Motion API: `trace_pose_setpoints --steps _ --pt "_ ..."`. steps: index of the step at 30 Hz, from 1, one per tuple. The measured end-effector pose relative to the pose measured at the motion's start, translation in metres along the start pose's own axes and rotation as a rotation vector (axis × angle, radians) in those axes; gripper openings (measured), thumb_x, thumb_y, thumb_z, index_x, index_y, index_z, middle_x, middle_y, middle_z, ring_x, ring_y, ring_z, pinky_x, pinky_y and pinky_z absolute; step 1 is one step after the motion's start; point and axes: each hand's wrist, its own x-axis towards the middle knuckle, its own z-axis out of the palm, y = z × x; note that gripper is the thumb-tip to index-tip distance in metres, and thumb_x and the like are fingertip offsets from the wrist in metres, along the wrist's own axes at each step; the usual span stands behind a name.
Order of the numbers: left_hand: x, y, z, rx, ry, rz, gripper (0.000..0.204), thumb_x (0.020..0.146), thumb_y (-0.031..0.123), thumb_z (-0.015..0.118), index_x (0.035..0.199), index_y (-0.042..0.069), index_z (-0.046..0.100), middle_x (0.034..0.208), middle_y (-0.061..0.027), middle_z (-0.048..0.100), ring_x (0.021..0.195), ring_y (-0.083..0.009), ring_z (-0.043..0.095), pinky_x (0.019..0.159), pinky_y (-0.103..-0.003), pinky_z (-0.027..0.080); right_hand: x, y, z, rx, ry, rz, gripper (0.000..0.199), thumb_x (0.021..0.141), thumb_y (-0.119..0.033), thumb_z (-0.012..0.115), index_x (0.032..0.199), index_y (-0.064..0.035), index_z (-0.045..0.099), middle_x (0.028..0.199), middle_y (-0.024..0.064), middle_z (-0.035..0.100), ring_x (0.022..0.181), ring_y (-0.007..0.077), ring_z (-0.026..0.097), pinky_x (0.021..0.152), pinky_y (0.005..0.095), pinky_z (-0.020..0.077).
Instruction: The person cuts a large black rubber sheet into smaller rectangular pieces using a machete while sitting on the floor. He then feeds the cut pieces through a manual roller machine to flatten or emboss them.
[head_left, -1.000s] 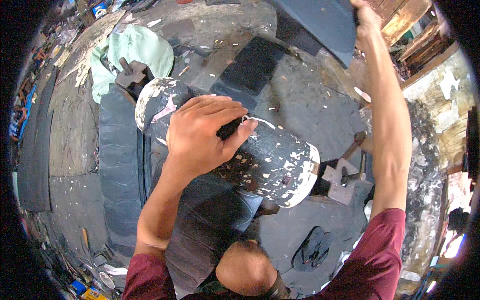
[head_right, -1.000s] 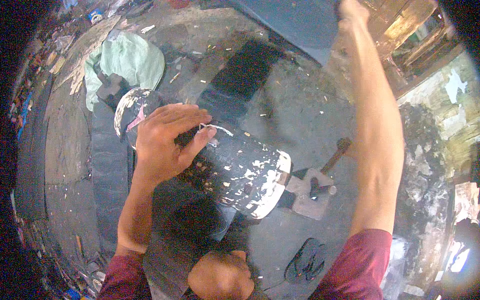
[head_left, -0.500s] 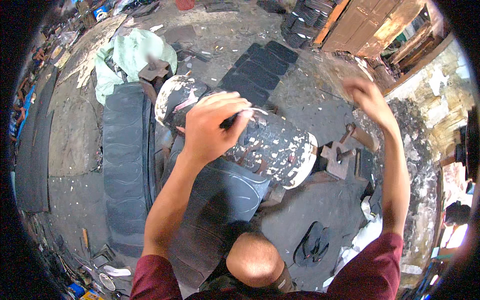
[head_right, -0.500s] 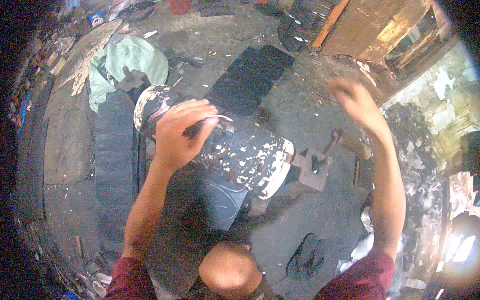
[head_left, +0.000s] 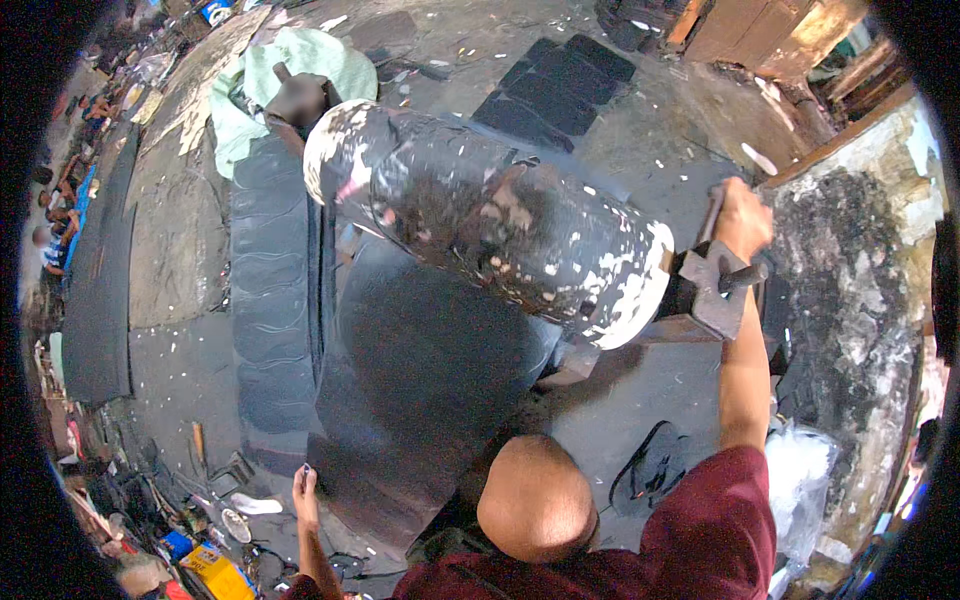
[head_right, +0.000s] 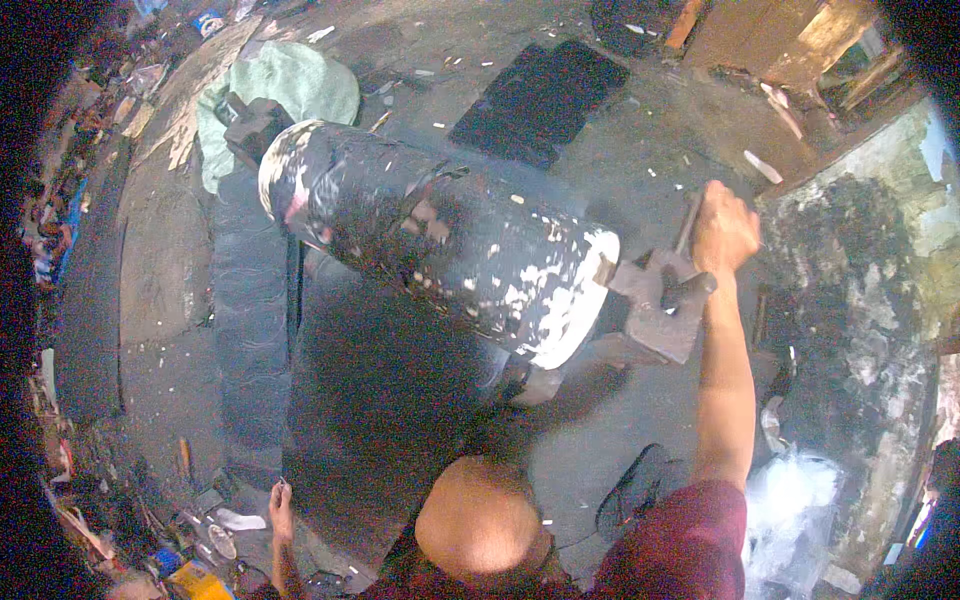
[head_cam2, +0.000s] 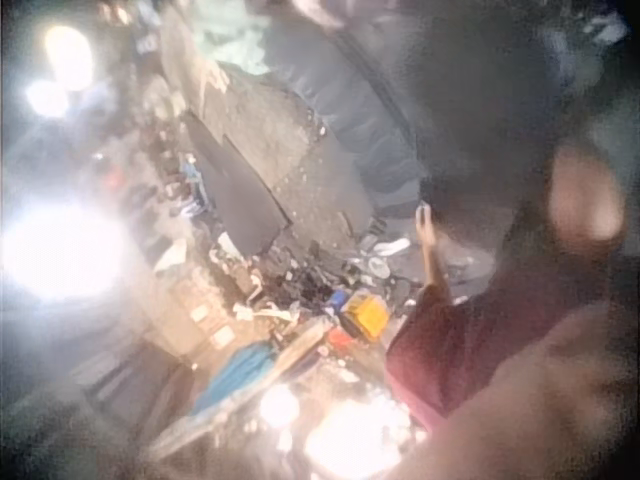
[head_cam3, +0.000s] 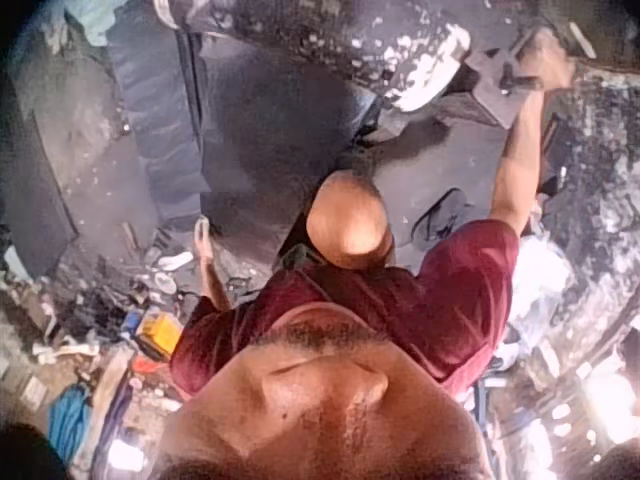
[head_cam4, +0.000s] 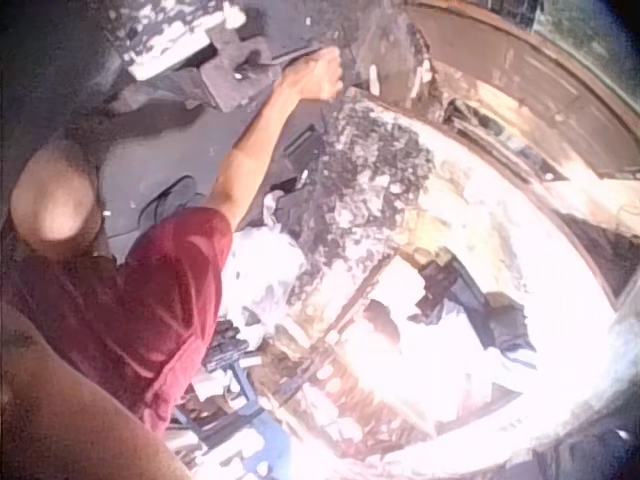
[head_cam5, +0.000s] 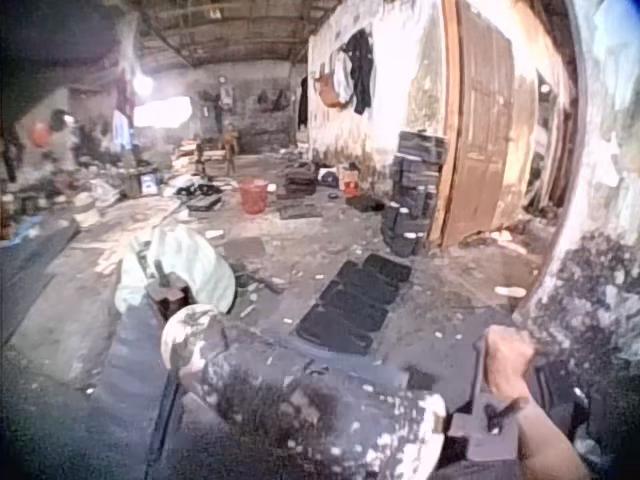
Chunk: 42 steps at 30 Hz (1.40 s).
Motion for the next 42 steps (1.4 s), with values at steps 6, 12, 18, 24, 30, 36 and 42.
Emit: trace_pose_setpoints --steps 6,12,18,24,30,36,42 --pt "-0.009 0.076 -0.014 -0.148 0.209 0.276 0.015 0.083 0.012 0.066 0.082 0.003 0.055 0.076 0.0019 0.05 0.074 -0.0101 0.044 0.069 -0.027 0.038 -0.145 -0.086 -0.028 1.105 -0.435 0.687 0.028 0.087 -0.028 0.058 0.1 -0.0038 0.063 0.093 0.0086 0.063 0.083 0.0267 0.06 0.079 0.0413 0.0488" --pt "-0.021 0.201 0.0 -0.152 0.312 0.382 0.024 0.082 0.019 0.075 0.078 0.0 0.06 0.071 0.0025 0.056 0.07 -0.0093 0.047 0.069 -0.026 0.041 -0.376 -0.063 -0.091 1.1 -1.457 -0.276 0.035 0.071 -0.024 0.072 0.096 0.0001 0.065 0.088 0.0195 0.068 0.081 0.0302 0.067 0.072 0.0431 0.0518" --pt "-0.009 0.27 0.025 -0.041 0.288 0.325 0.031 0.086 0.027 0.072 0.087 -0.004 0.069 0.077 -0.0036 0.066 0.075 -0.0106 0.054 0.074 -0.027 0.044 -0.11 0.041 -0.285 0.932 -1.642 -0.457 0.031 0.067 -0.02 0.075 0.087 0.0031 0.068 0.086 0.0235 0.069 0.08 0.0281 0.07 0.072 0.0377 0.0552" --pt "0.013 0.325 0.071 -0.222 0.24 0.335 0.027 0.086 0.023 0.073 0.092 -0.003 0.072 0.083 -0.0033 0.069 0.079 -0.0088 0.057 0.077 -0.024 0.045 0.016 0.057 -0.172 0.776 -0.55 -0.15 0.019 0.079 -0.016 0.063 0.091 -0.0014 0.063 0.078 0.016 0.063 0.072 0.0354 0.06 0.062 0.0393 0.0481" --pt "0.076 0.374 0.153 -0.392 -0.076 0.577 0.04 0.095 0.029 0.059 0.114 -0.005 0.064 0.105 -0.013 0.07 0.101 -0.0169 0.061 0.089 -0.029 0.045 -0.209 -0.078 0.031 0.493 -1.03 -0.059 0.031 0.08 -0.032 0.064 0.095 -0.0044 0.067 0.088 0.017 0.066 0.079 0.0356 0.062 0.07 0.042 0.0512" --pt "0.183 0.308 0.078 -0.247 0.045 0.51 0.054 0.087 0.038 0.066 0.125 0.0 0.059 0.13 -0.0159 0.057 0.121 -0.0316 0.052 0.102 -0.041 0.039 -0.377 -0.06 -0.119 0.681 -1.473 -0.244 0.037 0.076 -0.041 0.069 0.086 -0.006 0.071 0.088 0.0201 0.069 0.083 0.0398 0.067 0.072 0.0475 0.0535" --pt "0.172 0.164 0.108 0.926 0.032 0.064 0.115 0.065 0.041 0.084 0.153 0.016 0.014 0.158 -0.0159 0.013 0.143 -0.0368 0.021 0.107 -0.063 0.028 -0.208 0.004 -0.31 0.557 -1.282 -0.226 0.024 0.062 -0.023 0.078 0.076 -0.0066 0.068 0.072 0.0187 0.067 0.07 0.0372 0.066 0.067 0.0433 0.0535"
